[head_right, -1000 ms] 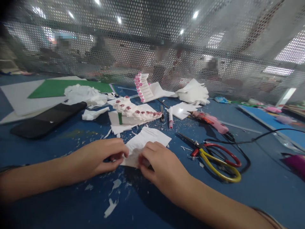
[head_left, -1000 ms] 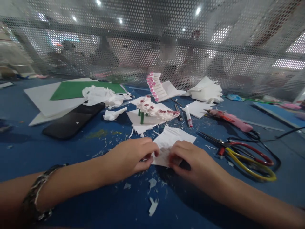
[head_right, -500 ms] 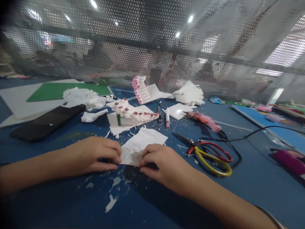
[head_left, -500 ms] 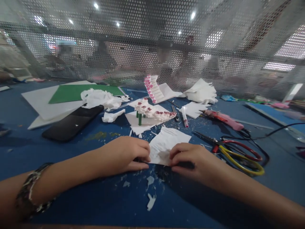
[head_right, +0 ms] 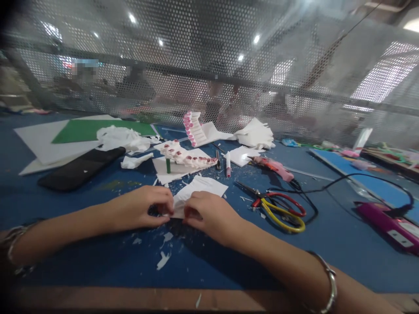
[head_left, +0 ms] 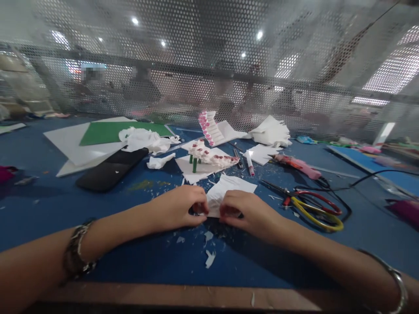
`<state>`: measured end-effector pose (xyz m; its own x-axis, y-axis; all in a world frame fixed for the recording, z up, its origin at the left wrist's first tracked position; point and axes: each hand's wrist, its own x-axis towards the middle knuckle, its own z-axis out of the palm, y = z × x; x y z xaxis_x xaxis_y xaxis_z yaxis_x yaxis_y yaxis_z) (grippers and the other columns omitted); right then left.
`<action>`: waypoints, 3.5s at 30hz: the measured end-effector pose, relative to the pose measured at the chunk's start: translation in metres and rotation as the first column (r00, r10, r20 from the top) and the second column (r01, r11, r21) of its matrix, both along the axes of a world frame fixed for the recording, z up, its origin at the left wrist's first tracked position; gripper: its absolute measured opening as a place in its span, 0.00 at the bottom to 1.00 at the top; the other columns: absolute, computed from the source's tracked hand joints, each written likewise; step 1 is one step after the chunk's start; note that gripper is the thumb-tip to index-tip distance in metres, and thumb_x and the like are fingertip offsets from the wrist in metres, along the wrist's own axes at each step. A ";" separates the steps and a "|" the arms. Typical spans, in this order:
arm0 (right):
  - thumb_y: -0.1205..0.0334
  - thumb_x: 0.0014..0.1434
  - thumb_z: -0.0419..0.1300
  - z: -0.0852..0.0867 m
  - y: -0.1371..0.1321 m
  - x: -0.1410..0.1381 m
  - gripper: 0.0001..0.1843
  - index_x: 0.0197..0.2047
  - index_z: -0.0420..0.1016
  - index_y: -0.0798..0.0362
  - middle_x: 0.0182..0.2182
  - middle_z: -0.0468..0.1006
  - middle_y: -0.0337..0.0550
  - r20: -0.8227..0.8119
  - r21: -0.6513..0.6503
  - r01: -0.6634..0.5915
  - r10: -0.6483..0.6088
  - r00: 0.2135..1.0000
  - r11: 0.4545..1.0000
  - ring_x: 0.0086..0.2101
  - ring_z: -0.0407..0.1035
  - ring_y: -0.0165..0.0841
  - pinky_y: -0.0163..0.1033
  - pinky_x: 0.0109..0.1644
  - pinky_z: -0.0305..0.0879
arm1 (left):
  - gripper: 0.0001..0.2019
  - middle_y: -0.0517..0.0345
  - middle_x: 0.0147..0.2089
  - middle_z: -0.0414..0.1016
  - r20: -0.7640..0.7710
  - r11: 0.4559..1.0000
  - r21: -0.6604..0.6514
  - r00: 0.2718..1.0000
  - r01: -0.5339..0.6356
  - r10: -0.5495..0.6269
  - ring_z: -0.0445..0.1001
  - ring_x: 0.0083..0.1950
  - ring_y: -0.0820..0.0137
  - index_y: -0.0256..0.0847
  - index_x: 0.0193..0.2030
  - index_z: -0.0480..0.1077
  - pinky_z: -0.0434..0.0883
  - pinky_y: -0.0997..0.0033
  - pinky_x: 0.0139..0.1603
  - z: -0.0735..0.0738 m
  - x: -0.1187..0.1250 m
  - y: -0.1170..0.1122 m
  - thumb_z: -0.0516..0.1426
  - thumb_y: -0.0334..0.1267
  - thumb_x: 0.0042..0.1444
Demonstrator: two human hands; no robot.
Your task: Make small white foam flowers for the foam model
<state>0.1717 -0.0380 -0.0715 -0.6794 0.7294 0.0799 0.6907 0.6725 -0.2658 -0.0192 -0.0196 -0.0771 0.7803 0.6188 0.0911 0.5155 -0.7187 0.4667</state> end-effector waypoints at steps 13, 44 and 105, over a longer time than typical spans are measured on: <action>0.69 0.53 0.51 -0.001 -0.003 0.000 0.08 0.29 0.70 0.58 0.25 0.73 0.46 0.123 0.267 -0.096 0.065 0.990 0.959 0.27 0.65 0.31 0.34 0.29 0.58 | 0.05 0.59 0.30 0.69 0.022 0.987 0.156 0.999 -0.027 0.024 0.67 0.31 0.73 0.37 0.31 0.69 0.62 0.75 0.31 -0.004 0.001 -0.004 0.55 0.35 0.48; 0.70 0.61 0.41 0.036 -0.010 0.022 0.13 0.42 0.65 0.56 0.32 0.76 0.40 0.142 0.784 -0.311 0.332 0.933 0.538 0.32 0.64 0.28 0.36 0.42 0.59 | 0.06 0.57 0.35 0.69 0.538 0.993 0.014 0.838 -0.116 0.090 0.67 0.37 0.74 0.38 0.29 0.67 0.64 0.74 0.39 0.013 0.018 -0.012 0.53 0.38 0.52; 0.68 0.51 0.56 -0.013 0.008 0.048 0.04 0.26 0.68 0.57 0.29 0.68 0.43 -0.245 -0.025 -0.007 0.000 0.969 1.000 0.33 0.63 0.30 0.36 0.38 0.60 | 0.07 0.59 0.28 0.66 0.077 0.991 -0.037 0.988 -0.131 0.133 0.65 0.32 0.72 0.37 0.23 0.66 0.61 0.74 0.31 -0.008 0.054 -0.006 0.53 0.36 0.49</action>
<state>0.2197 -0.0301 -0.0848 -0.6439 0.7311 0.2258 0.6001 0.6655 -0.4438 0.0346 -0.0254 -0.0853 0.6825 0.7195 0.1281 0.5656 -0.6311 0.5309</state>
